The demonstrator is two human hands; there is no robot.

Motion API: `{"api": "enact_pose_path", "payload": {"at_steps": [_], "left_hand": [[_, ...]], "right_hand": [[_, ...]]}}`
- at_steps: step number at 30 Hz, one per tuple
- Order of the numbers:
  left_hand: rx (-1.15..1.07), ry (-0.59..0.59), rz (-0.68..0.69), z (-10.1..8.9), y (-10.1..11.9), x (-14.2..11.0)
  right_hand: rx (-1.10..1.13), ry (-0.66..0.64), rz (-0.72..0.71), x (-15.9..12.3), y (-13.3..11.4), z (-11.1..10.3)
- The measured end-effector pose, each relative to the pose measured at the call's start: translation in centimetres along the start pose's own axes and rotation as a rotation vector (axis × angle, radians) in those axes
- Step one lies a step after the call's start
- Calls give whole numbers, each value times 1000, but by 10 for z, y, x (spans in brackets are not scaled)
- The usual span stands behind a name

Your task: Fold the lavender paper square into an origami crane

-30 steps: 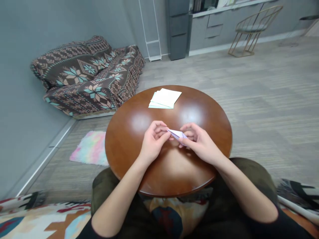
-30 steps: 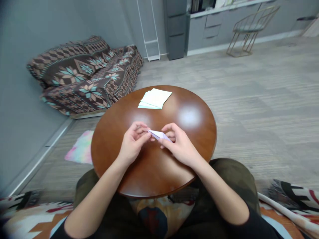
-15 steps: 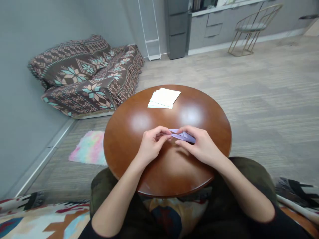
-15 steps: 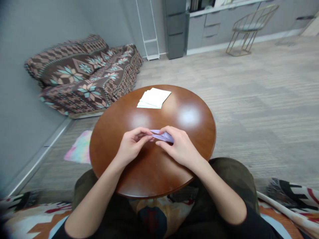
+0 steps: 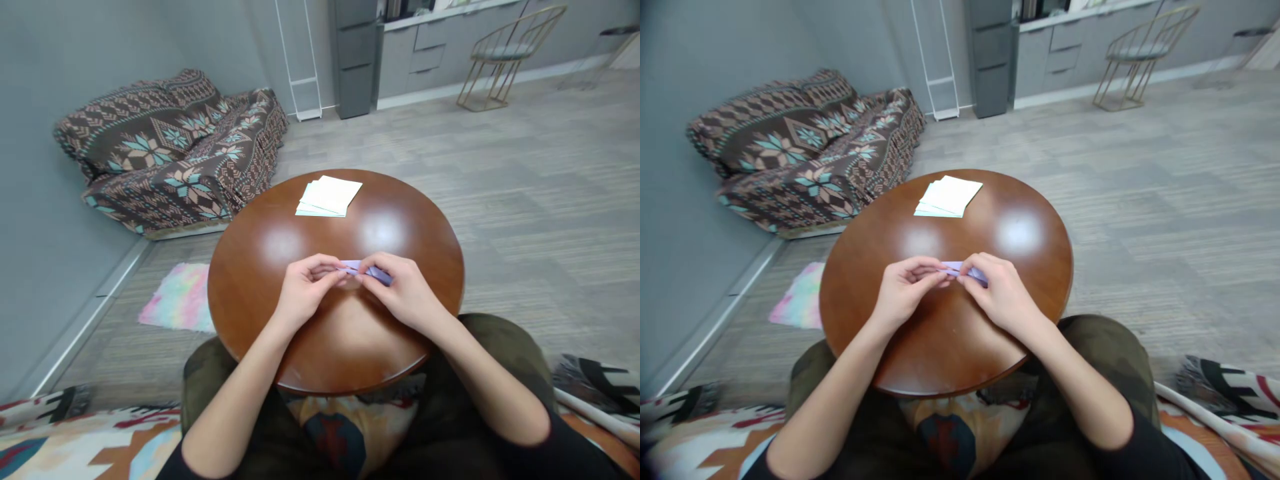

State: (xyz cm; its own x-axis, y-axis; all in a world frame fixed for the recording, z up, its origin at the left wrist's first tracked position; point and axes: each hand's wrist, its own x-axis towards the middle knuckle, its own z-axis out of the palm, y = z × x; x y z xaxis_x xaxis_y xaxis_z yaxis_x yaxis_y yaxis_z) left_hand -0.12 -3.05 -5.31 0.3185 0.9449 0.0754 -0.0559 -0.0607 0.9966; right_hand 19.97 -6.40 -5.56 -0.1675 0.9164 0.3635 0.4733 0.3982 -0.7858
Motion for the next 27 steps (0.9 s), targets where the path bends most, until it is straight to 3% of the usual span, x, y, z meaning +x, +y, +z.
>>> {"api": "enact_pose_path", "payload": {"at_steps": [7,13,27], "left_hand": [[-39,63,57,6,-1,0],[-92,129,114,12,0,1],[14,83,88,10,0,-3]], "right_hand": [[256,59,160,-3,-1,5],[458,-11,218,-3,-8,5],[168,-13,160,-3,-2,5]]}}
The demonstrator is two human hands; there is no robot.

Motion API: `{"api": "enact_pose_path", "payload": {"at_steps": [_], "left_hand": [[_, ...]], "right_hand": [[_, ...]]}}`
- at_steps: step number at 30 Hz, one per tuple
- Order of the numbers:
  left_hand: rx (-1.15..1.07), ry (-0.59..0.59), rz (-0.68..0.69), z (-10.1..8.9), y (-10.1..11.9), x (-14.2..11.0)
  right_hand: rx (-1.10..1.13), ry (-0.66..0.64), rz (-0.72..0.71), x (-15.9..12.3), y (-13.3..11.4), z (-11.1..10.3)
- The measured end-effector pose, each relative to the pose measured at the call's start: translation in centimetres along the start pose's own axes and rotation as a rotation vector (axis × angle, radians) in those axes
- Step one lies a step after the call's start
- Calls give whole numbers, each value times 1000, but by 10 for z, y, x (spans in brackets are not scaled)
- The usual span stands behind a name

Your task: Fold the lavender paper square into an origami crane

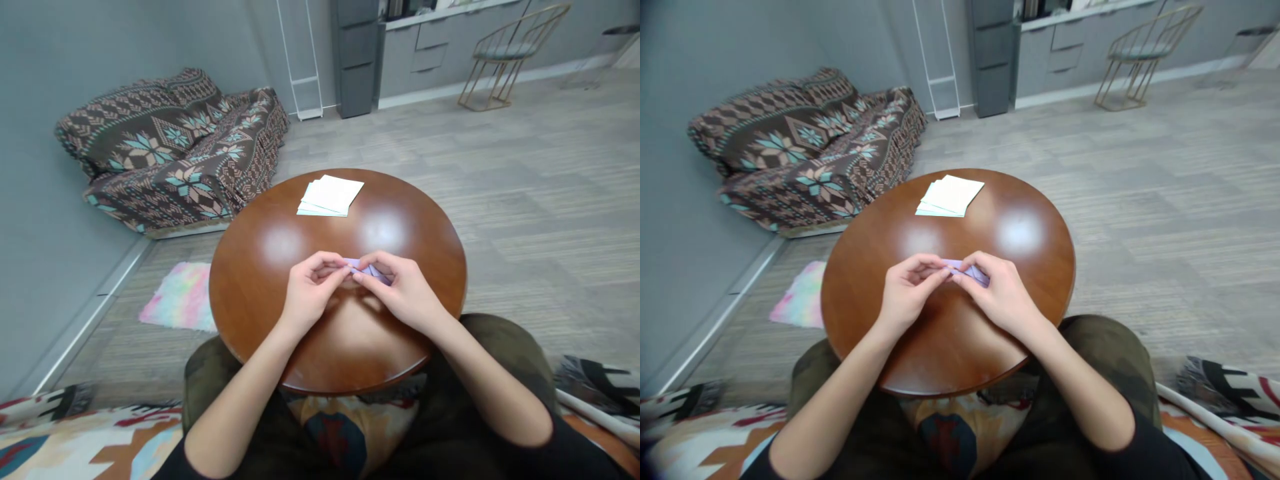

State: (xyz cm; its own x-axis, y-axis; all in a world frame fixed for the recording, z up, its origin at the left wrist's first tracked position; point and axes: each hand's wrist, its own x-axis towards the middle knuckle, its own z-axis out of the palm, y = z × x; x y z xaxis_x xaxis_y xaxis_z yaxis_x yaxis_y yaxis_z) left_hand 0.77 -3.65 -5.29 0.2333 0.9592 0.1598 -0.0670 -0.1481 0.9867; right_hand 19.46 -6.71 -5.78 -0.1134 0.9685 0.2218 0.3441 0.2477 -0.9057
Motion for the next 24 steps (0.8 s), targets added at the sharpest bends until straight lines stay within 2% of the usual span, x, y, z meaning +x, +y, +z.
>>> {"api": "enact_pose_path", "payload": {"at_steps": [5,13,19,24], "left_hand": [[-31,-26,-23,1,1,0],[-87,64,-34,-4,3,7],[-222,49,-39,-13,20,44],[-407,52,-41,-10,19,75]], "right_hand": [[-32,16,-32,2,1,-1],[-121,16,-115,15,-6,8],[-81,-7,-202,58,-22,14],[53,19,-150,88,-17,8]]}}
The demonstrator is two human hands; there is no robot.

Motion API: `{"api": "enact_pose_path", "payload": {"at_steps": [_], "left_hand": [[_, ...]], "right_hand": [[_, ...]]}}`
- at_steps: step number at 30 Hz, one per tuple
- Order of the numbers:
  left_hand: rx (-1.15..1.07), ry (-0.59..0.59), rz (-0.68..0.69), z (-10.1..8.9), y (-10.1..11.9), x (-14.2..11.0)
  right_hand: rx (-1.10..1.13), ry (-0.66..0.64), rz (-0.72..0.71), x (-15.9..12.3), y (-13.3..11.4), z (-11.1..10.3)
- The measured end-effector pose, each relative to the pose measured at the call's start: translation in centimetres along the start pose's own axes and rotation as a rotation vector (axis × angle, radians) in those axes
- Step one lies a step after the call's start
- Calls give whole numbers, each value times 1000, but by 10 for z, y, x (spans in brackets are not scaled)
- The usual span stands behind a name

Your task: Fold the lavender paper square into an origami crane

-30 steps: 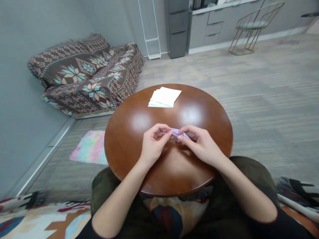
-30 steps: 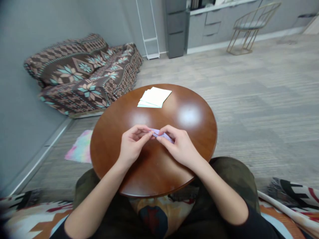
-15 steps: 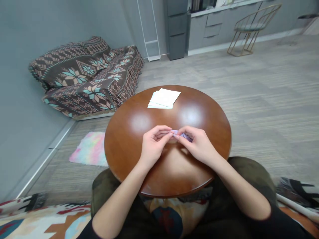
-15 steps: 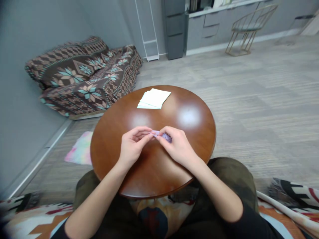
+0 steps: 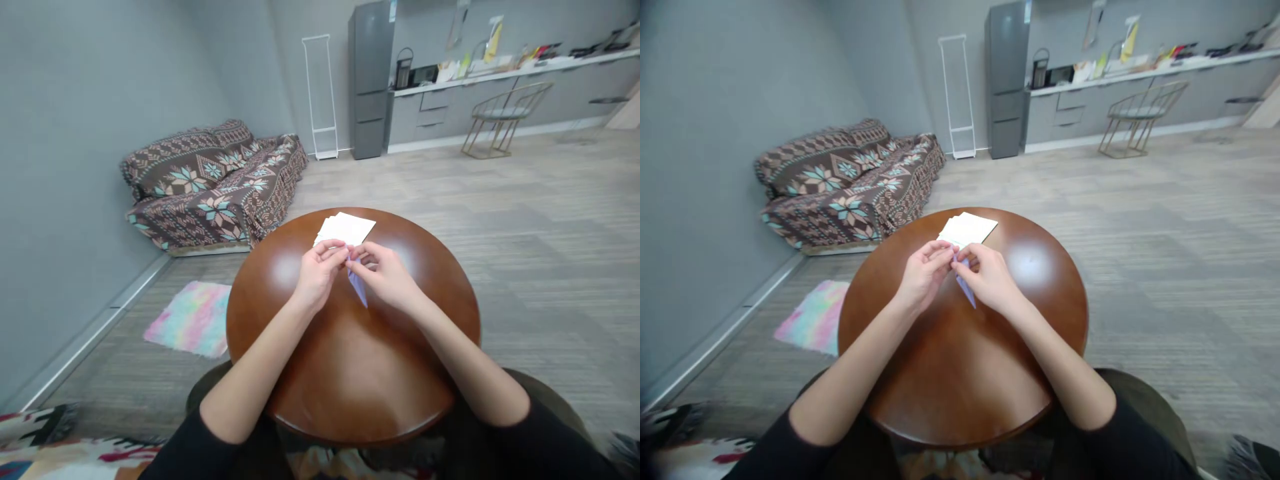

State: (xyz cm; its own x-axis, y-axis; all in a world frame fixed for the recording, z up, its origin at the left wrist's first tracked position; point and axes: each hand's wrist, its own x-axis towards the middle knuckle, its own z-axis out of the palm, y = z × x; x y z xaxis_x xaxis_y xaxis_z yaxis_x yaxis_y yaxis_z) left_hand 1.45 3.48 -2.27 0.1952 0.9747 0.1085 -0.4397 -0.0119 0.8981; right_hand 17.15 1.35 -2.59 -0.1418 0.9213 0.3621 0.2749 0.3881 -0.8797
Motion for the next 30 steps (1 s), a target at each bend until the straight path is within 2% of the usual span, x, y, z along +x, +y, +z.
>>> {"api": "enact_pose_path", "payload": {"at_steps": [3,8,12,16,23,27,30], "left_hand": [[-60,-7,-16,-2,-12,7],[-37,37,-12,-7,-29,3],[102,109,53,-3,-33,-6],[242,-23,15,3,-32,-12],[364,13,21,1,-25,-13],[387,-22,2,3,-18,-15],[411,-52,-14,5,-13,-17]], "right_hand": [[45,-16,89,2,11,-4],[152,-129,189,-1,20,-8],[207,22,179,-1,20,-7],[223,144,133,-3,20,-4],[320,169,135,-7,22,-12],[326,104,103,-9,24,-20],[307,115,56,-10,24,-23]]}}
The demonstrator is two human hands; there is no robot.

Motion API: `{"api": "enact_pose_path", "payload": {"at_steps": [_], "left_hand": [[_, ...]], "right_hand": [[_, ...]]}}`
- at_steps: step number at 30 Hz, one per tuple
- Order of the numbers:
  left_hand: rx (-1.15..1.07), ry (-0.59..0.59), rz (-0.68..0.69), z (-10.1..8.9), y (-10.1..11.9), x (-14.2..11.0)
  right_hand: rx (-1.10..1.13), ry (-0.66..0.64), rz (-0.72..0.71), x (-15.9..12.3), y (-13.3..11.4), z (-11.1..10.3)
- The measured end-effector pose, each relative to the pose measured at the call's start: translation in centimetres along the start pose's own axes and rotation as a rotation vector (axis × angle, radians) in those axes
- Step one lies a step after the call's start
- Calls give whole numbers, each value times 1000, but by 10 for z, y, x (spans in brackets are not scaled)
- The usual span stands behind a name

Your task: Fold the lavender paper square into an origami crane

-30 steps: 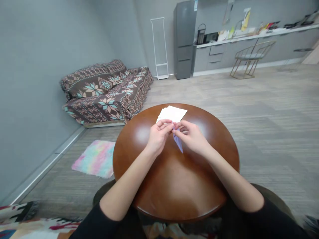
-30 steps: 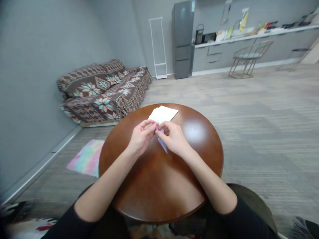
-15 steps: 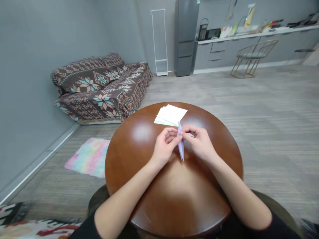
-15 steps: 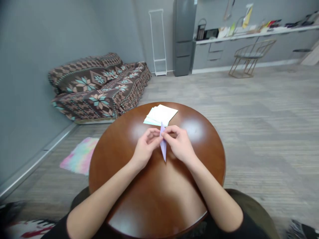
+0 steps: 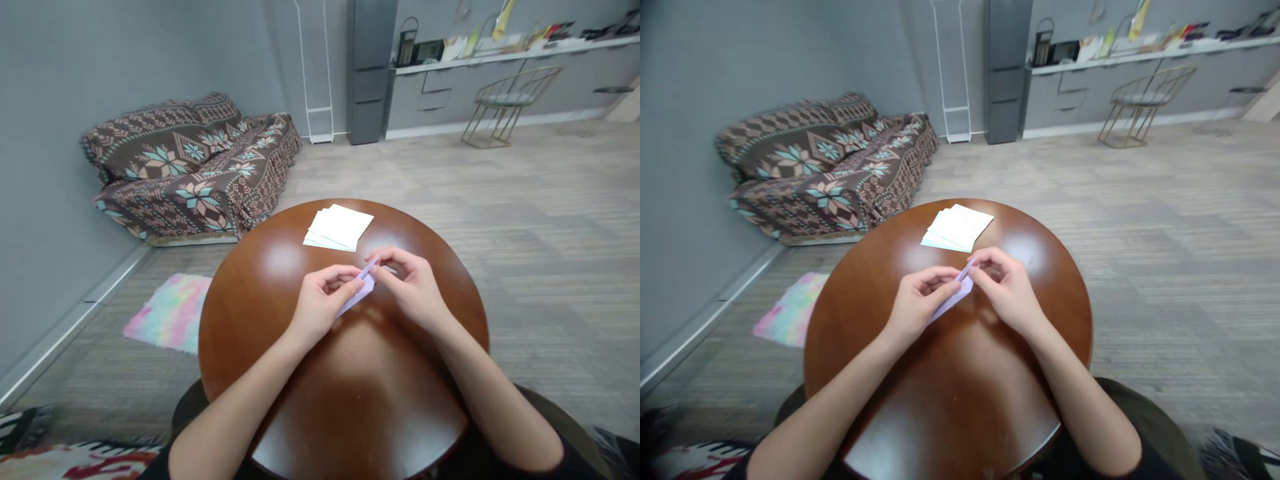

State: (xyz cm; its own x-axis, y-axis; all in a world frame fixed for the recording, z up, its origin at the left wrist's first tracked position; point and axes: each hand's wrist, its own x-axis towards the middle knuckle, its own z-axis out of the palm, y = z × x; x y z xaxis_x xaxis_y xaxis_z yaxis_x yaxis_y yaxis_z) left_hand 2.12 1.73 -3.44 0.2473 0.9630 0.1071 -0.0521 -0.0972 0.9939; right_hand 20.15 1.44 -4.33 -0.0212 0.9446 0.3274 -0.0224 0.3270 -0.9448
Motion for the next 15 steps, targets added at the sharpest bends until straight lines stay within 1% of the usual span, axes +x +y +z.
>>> {"api": "enact_pose_path", "payload": {"at_steps": [6,11,15], "left_hand": [[-15,-16,-49,-2,1,1],[-16,-27,-46,-2,0,2],[-27,-22,-47,-2,1,2]], "right_hand": [[-23,-4,-31,1,-2,-3],[-17,12,-62,1,-2,-4],[-17,30,-61,2,-2,-4]]}}
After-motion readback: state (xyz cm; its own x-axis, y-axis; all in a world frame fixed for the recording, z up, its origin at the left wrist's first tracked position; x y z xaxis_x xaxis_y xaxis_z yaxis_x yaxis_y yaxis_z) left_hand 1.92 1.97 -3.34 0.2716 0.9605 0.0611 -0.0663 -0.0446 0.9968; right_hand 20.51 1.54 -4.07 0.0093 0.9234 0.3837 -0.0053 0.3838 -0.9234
